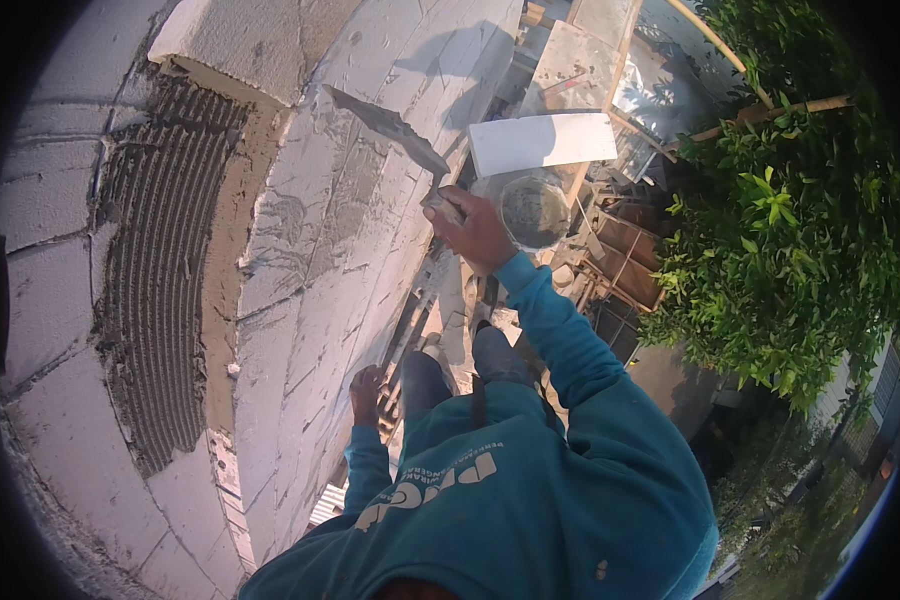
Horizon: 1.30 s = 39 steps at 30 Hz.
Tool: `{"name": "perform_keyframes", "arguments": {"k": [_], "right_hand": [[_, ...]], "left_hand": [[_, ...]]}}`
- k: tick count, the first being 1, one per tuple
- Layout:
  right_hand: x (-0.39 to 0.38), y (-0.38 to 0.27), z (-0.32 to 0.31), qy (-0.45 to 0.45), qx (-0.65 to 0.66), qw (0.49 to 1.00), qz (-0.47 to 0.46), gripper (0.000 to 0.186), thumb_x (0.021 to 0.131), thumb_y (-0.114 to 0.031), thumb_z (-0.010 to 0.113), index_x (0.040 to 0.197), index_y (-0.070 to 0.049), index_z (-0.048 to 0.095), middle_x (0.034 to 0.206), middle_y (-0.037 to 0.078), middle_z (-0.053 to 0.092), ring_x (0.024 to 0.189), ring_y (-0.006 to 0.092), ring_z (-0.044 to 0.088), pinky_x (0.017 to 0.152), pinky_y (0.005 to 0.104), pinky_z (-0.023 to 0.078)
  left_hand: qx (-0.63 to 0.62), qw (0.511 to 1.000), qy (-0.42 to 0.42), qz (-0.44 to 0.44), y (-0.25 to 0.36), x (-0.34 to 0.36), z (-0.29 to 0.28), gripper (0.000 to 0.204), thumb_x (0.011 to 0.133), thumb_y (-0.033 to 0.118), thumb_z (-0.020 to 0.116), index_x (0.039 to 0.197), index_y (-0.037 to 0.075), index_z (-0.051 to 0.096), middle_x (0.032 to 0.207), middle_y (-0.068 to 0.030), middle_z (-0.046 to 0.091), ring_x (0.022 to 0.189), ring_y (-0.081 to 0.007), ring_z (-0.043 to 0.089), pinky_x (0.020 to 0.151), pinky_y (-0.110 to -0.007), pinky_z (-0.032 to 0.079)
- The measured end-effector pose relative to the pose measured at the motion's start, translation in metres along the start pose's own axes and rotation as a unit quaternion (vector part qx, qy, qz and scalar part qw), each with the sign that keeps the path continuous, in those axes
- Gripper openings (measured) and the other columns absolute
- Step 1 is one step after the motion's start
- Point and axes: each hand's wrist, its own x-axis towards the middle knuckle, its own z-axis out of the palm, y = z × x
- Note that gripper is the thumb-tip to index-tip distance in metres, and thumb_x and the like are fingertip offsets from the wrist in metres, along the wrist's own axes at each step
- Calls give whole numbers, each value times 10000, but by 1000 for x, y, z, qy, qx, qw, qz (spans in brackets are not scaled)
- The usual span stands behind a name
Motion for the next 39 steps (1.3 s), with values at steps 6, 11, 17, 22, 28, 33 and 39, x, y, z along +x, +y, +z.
{"name": "perform_keyframes", "arguments": {"k": [6,11,17,22,28,33,39], "right_hand": [[-109,118,-41,49,-98,967,229,517,823,-293,752,1203,7,571,867,123,680,761,197,664,689,336,536],[-187,235,-58,111,-273,905,307,518,813,-348,719,1204,-34,584,1051,232,662,966,359,655,836,439,515],[-233,379,-74,55,-422,792,438,491,849,-391,633,1208,-63,560,1048,234,657,982,414,625,854,500,496],[-231,444,-85,84,-449,760,461,458,857,-402,622,1198,-103,560,1008,222,666,940,413,637,813,501,506],[-180,465,-142,185,-527,770,307,514,900,-442,552,1312,-146,471,970,247,662,868,424,649,763,526,516],[-54,504,-229,159,-643,703,257,450,911,-379,561,1251,-86,521,899,232,670,827,405,662,727,494,531],[6,575,-205,51,-624,732,269,399,920,-305,539,1232,-61,492,849,220,673,816,403,658,708,507,524]], "left_hand": [[7,995,-65,-79,-7,30,26,314,914,228,596,1117,-11,583,946,-77,634,787,-148,620,656,-273,498],[59,986,-138,-74,-18,104,97,331,935,253,583,1112,-26,582,978,-81,627,805,-127,605,658,-261,487],[197,957,-212,-5,-77,197,179,374,914,326,591,1090,-2,628,927,-52,634,816,-149,601,724,-303,496],[335,911,-219,96,-111,258,233,532,898,409,617,1183,-39,592,1101,-160,646,1032,-277,611,900,-356,469],[288,896,-267,209,-93,331,340,804,857,536,610,1350,-77,446,1344,-302,489,1261,-406,475,1045,-424,379],[296,863,-278,301,-70,364,459,872,853,553,609,1379,-106,388,1267,-357,516,1199,-418,524,1014,-431,405],[211,879,-258,339,-83,401,506,639,893,362,602,1306,-110,480,1106,-354,604,1071,-454,591,928,-457,446]]}}
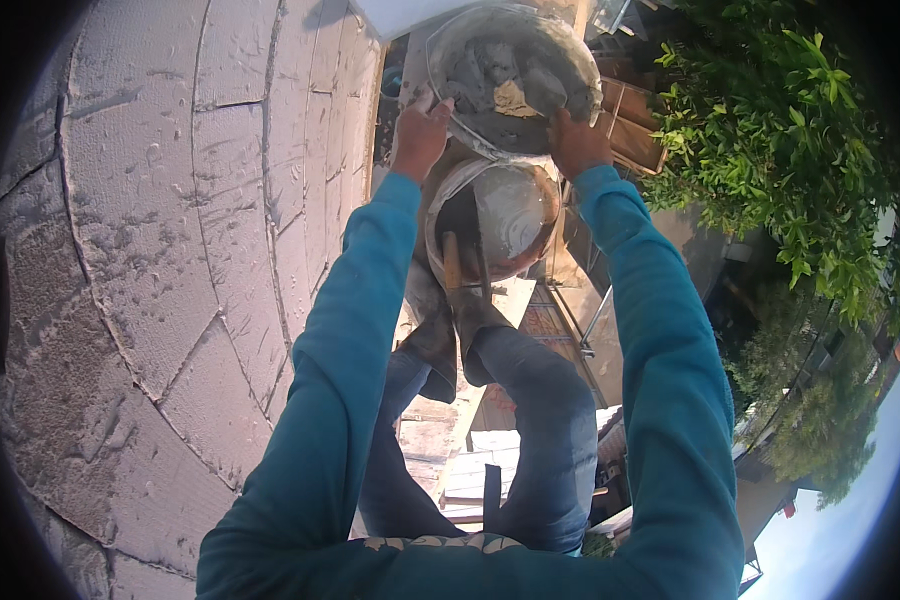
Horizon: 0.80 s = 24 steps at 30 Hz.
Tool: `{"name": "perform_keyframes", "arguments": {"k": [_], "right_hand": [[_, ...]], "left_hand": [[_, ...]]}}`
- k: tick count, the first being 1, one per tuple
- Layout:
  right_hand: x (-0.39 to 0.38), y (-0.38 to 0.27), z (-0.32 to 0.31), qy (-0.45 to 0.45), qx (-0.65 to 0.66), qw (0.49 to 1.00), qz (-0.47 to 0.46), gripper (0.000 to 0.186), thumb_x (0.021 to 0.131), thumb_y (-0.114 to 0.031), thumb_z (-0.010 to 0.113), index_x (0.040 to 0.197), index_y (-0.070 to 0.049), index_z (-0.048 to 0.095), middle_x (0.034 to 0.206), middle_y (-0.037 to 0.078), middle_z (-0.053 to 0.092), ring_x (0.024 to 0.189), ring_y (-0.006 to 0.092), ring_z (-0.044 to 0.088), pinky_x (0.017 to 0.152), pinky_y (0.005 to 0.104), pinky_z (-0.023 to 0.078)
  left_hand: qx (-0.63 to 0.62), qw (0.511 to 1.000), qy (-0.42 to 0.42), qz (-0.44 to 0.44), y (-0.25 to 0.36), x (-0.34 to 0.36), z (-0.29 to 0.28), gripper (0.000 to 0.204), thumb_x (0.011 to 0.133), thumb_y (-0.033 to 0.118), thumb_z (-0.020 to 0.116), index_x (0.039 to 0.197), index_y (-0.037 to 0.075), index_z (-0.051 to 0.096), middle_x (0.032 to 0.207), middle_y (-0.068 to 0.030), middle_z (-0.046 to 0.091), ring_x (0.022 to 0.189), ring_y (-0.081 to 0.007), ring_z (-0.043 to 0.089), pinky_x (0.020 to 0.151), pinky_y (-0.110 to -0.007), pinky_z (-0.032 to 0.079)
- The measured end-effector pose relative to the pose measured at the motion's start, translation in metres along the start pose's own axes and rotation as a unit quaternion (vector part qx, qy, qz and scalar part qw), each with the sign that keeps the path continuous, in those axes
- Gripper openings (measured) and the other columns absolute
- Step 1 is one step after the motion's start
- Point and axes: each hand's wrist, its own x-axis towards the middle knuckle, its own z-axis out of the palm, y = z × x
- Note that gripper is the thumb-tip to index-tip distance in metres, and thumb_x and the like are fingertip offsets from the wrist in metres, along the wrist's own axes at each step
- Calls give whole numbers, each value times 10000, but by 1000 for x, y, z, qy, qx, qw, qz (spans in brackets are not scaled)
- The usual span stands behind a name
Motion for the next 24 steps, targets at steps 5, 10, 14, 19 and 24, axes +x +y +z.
{"name": "perform_keyframes", "arguments": {"k": [5,10,14,19,24], "right_hand": [[-16,-13,16,-16,149,987,-48,334,901,-235,580,1174,-51,525,844,212,673,804,394,660,681,494,507],[-14,-20,22,-19,343,937,-59,364,888,-283,631,1153,-41,577,822,198,670,750,345,670,645,439,503],[-32,0,21,-143,460,876,34,443,905,-357,631,1232,-65,565,694,96,616,524,180,591,494,326,473],[-50,7,6,-130,516,846,38,478,924,-349,628,1253,-14,535,667,47,573,487,101,521,447,272,438],[-64,19,-29,-45,560,827,20,390,938,-291,622,1216,-26,554,679,26,558,471,79,492,415,248,404]], "left_hand": [[24,1000,2,0,-9,-2,6,488,886,277,601,1180,-112,588,1016,-336,638,1023,-446,616,892,-448,464],[-59,998,18,-14,-4,-5,7,557,889,296,600,1263,-110,526,1021,-308,654,1004,-403,642,888,-412,472],[-98,994,13,-43,-10,-6,9,601,888,297,608,1328,-91,476,1118,-291,640,1072,-351,631,922,-371,461],[-205,977,56,-15,-19,21,-9,752,893,397,626,1380,-121,382,1332,-277,517,1235,-298,529,983,-348,428],[-230,965,120,-36,-22,97,-46,1001,836,543,663,1437,-136,239,1403,-280,431,1269,-317,478,1039,-336,379]]}}
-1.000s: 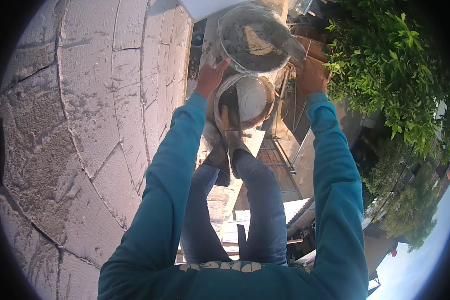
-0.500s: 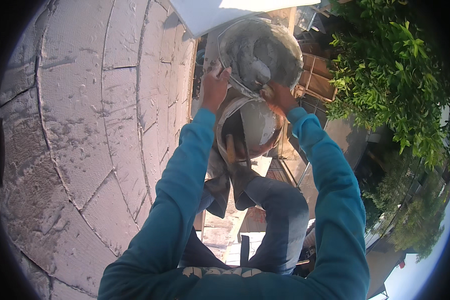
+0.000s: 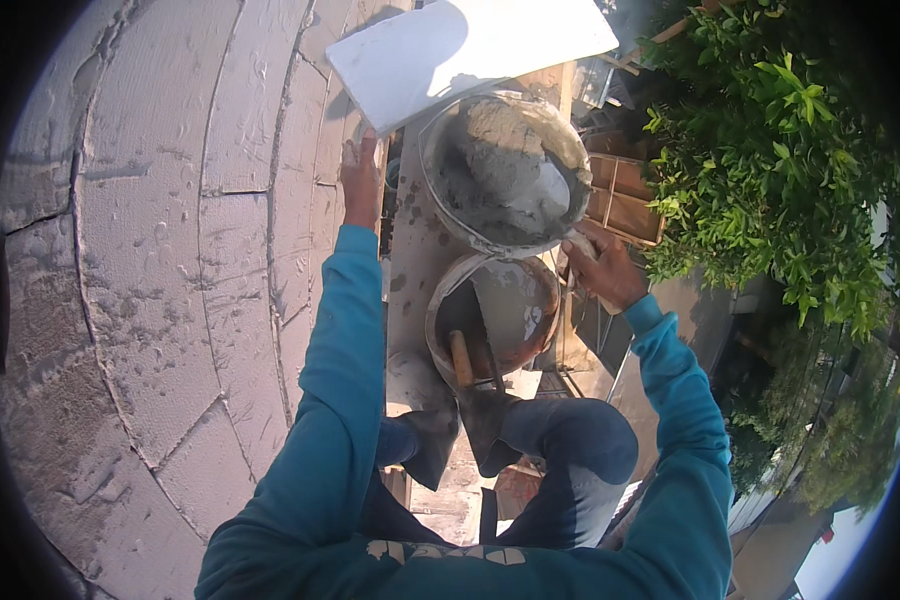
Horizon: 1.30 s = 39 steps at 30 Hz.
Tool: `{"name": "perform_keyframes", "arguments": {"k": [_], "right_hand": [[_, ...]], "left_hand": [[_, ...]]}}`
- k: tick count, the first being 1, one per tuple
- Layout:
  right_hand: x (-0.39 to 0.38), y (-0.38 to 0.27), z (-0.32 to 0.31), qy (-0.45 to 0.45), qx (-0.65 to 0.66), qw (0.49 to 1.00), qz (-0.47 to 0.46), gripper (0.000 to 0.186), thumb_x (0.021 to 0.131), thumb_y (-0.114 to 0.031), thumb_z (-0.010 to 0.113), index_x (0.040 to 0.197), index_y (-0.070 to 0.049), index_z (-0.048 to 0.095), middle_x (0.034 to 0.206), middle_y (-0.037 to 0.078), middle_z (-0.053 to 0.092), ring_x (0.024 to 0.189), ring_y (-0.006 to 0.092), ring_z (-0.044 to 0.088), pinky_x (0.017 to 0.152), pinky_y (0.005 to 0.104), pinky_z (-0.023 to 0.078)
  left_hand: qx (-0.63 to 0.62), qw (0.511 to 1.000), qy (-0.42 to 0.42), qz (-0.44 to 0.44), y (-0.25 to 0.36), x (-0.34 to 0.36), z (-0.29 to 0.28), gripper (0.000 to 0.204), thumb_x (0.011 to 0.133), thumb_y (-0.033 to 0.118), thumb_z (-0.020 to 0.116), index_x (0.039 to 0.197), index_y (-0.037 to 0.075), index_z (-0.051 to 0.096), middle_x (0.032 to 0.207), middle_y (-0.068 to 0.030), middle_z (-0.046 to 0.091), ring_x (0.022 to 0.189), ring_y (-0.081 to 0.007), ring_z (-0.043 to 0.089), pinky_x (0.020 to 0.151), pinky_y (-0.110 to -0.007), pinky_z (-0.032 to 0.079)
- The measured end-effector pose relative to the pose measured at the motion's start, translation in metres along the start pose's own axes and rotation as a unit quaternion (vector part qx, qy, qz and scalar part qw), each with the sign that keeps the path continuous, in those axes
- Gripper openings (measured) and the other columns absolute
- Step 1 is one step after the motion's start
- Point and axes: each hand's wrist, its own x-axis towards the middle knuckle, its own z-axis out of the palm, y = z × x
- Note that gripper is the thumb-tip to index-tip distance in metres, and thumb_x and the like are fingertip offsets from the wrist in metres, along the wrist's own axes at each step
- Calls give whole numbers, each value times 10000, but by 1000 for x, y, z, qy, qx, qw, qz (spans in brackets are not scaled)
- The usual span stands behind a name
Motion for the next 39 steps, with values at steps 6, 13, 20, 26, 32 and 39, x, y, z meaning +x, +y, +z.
{"name": "perform_keyframes", "arguments": {"k": [6,13,20,26,32,39], "right_hand": [[42,-34,-48,61,91,982,-157,281,959,-278,583,1151,-72,582,745,2,561,556,53,512,474,214,410],[211,-45,-54,367,-429,803,-192,486,879,-364,603,1269,-88,511,1093,195,643,1031,397,609,868,477,494],[233,-29,-68,460,-374,774,-222,444,902,-399,559,1220,-90,542,1118,212,633,1005,399,612,857,474,494],[221,-27,-118,180,-13,984,-10,444,909,-508,577,1071,-95,564,728,58,584,546,162,589,467,320,509],[259,-37,-91,-42,22,997,58,460,913,-551,555,1024,-107,511,609,-25,439,408,86,414,363,260,402],[267,-84,-67,-91,-194,977,9,512,896,-528,552,1065,-45,562,587,12,407,424,124,384,407,322,402]], "left_hand": [[39,998,-38,42,-4,100,12,941,795,652,634,1258,-155,497,1229,-253,574,1116,-328,563,970,-376,425],[57,998,-13,-1,-33,130,31,953,827,692,552,1221,-175,519,1208,-281,583,1108,-346,572,947,-391,435],[47,998,-34,18,-33,127,29,953,875,664,499,1291,-191,436,1276,-292,533,1157,-354,544,982,-378,416],[112,992,-20,46,-29,125,28,962,886,674,460,1335,-175,392,1298,-295,519,1186,-376,530,989,-390,413],[183,982,15,40,-18,120,34,970,902,686,387,1387,-151,325,1303,-315,507,1199,-413,517,992,-415,410],[172,985,0,13,-1,129,32,908,926,644,371,1350,-159,383,1316,-304,506,1209,-407,511,1008,-418,398]]}}
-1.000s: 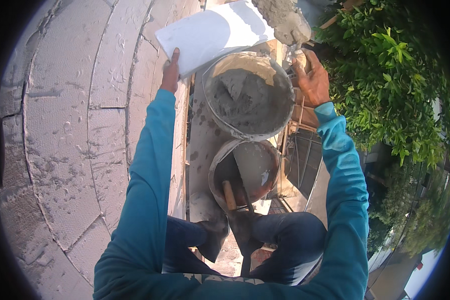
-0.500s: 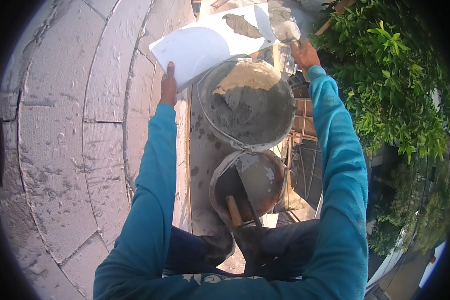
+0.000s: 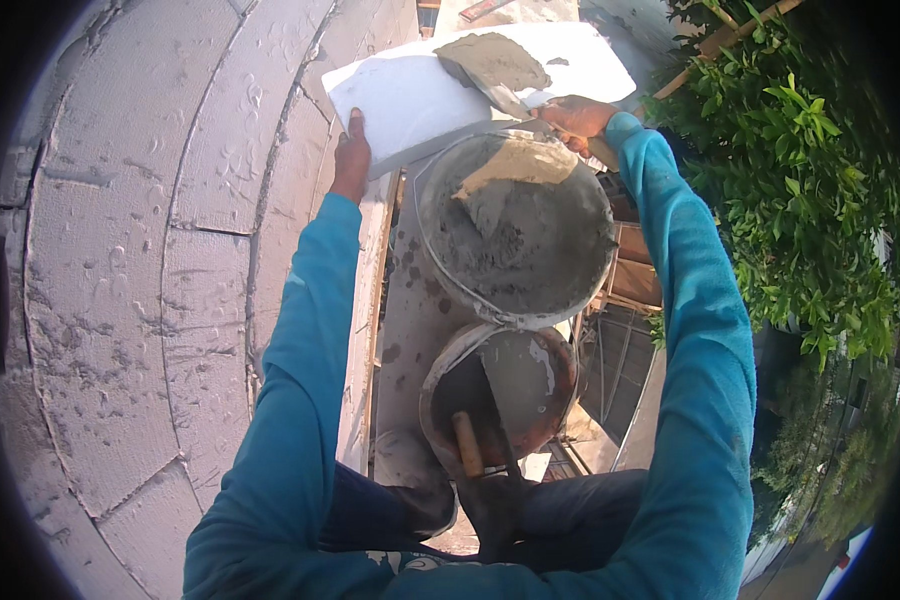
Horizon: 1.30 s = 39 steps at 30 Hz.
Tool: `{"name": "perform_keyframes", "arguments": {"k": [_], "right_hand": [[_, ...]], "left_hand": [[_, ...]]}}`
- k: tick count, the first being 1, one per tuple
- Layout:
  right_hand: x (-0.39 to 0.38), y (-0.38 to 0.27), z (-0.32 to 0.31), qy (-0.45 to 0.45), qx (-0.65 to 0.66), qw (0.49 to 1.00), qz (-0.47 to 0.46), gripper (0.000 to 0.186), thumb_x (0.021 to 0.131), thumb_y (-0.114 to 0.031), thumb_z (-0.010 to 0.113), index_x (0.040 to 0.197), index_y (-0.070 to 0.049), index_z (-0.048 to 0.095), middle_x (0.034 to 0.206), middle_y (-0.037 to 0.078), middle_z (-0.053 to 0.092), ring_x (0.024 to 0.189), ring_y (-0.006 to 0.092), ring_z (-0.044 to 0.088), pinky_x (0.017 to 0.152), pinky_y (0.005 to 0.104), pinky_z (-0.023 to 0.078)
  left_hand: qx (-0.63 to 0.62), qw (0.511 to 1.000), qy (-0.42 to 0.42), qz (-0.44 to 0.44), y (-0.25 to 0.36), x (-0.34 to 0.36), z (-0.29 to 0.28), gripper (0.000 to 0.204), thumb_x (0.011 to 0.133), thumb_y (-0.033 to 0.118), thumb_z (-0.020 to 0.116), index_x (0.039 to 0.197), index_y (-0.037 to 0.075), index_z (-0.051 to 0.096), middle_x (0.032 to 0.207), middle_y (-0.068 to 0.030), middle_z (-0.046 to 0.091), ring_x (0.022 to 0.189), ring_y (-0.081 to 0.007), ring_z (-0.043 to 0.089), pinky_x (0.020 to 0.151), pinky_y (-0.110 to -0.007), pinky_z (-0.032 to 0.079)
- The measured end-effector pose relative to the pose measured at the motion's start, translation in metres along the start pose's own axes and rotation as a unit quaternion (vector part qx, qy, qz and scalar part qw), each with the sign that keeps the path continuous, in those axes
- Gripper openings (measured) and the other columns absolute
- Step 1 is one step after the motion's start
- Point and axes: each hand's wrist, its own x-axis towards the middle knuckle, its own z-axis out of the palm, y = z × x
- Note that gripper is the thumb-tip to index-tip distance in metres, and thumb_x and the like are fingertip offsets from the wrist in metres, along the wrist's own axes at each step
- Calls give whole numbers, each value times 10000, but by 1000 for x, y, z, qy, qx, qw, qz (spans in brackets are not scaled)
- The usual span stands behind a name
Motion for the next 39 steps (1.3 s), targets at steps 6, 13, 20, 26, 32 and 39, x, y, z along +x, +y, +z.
{"name": "perform_keyframes", "arguments": {"k": [6,13,20,26,32,39], "right_hand": [[11,-14,16,193,-430,854,-221,407,905,-356,571,1194,-71,538,724,124,629,572,260,620,530,397,515],[21,28,-11,331,-488,801,-103,294,914,-299,504,1116,-104,588,899,178,693,827,370,686,731,470,551],[33,61,-44,316,-438,839,56,372,912,-353,483,1153,-97,605,1113,206,656,1007,374,650,865,485,523],[60,100,-67,315,-279,900,115,447,894,-424,558,1077,-24,640,1000,182,686,959,343,659,840,469,519],[79,146,-56,306,7,945,112,477,908,-430,568,842,38,633,637,156,623,569,274,637,547,440,519],[18,176,-14,285,25,954,84,347,921,-357,579,1026,-28,613,624,79,565,493,196,564,445,389,483]], "left_hand": [[-24,1000,-10,-5,-10,40,-4,910,923,659,359,1326,-154,430,1320,-298,510,1229,-380,506,1034,-402,379],[-38,999,-17,7,-20,43,-3,894,933,644,370,1339,-151,415,1296,-287,530,1205,-365,527,1021,-395,394],[-49,998,-38,-3,-6,26,-8,920,923,665,384,1361,-144,388,1282,-278,536,1139,-345,566,967,-384,438],[-40,999,-34,16,-12,30,-7,903,931,650,377,1367,-141,382,1293,-276,530,1160,-351,551,1004,-386,410],[-23,999,-26,23,-19,37,-4,893,933,657,343,1369,-121,400,1288,-274,538,1167,-360,549,1011,-392,402],[-10,999,-28,18,-20,43,-3,889,933,660,331,1328,-128,451,1266,-287,554,1159,-366,553,991,-395,411]]}}
